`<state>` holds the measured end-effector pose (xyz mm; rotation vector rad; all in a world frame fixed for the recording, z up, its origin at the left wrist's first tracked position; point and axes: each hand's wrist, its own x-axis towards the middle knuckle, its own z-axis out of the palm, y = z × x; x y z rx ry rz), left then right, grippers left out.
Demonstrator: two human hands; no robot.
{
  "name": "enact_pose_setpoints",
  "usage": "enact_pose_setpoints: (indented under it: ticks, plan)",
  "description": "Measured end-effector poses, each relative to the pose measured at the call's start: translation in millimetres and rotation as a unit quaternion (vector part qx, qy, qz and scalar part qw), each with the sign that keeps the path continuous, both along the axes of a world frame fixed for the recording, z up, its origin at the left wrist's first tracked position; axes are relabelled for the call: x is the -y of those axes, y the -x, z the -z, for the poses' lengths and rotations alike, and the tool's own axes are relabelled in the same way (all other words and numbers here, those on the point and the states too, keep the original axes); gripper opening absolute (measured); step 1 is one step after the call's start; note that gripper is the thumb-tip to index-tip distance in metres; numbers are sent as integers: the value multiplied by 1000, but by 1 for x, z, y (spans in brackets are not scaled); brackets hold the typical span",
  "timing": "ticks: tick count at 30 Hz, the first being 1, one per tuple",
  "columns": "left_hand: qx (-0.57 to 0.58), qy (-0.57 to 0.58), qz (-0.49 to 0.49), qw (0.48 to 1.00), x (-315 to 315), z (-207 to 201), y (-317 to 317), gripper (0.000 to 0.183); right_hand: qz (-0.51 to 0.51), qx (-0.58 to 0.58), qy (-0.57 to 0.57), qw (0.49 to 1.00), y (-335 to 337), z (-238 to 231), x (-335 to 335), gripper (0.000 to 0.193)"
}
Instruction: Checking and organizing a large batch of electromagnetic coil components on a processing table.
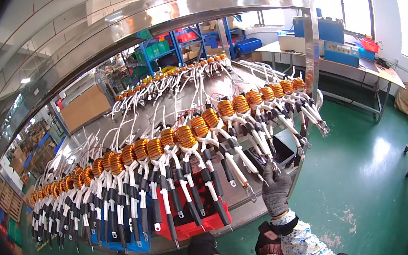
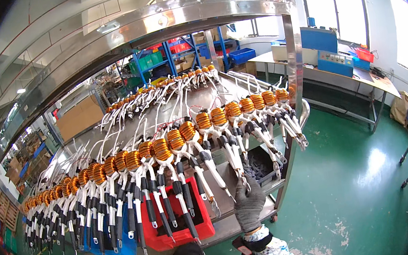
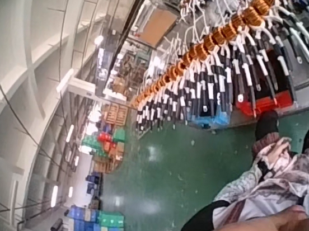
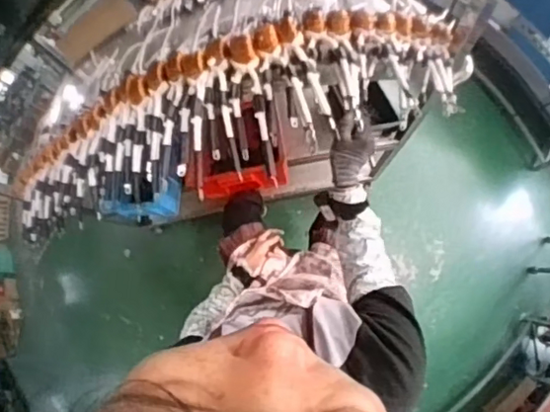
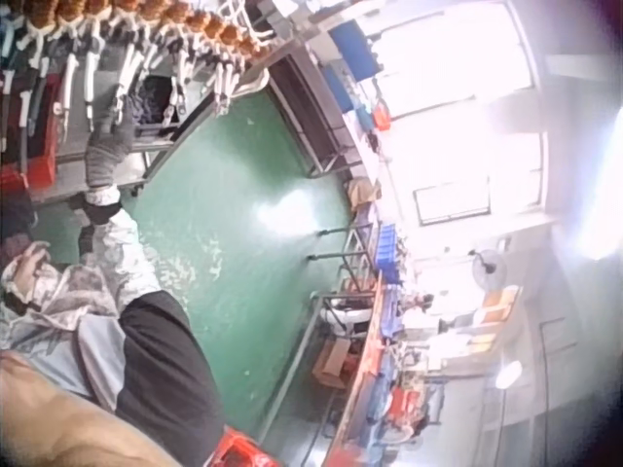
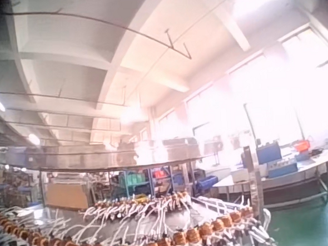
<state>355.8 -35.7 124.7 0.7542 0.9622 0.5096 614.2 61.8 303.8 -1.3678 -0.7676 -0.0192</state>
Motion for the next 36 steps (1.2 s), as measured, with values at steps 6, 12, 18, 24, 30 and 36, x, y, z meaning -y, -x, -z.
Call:
enact_pose_setpoints:
  ticks: [6,12,18,24,30,36]
  plan:
    - [-67,-341,126,929,-1,-8,4,26,-177,-187,70,964,-7,-8,5,19]
    - [-8,-126,85,988,3,-13,-2,31,-134,-93,85,983,-1,3,-26,28]
    - [29,-131,100,986,-1,1,3,33,95,406,52,907,-15,10,-7,22]
    - [-108,-308,160,932,-1,-21,-4,27,37,199,198,959,-11,4,11,26]
    - [-9,-84,50,995,-2,-14,-8,22,-516,-563,-77,641,-39,12,-2,16]
    - [-20,-75,47,996,2,-25,-7,22,-494,-437,-66,749,-32,-7,3,13]
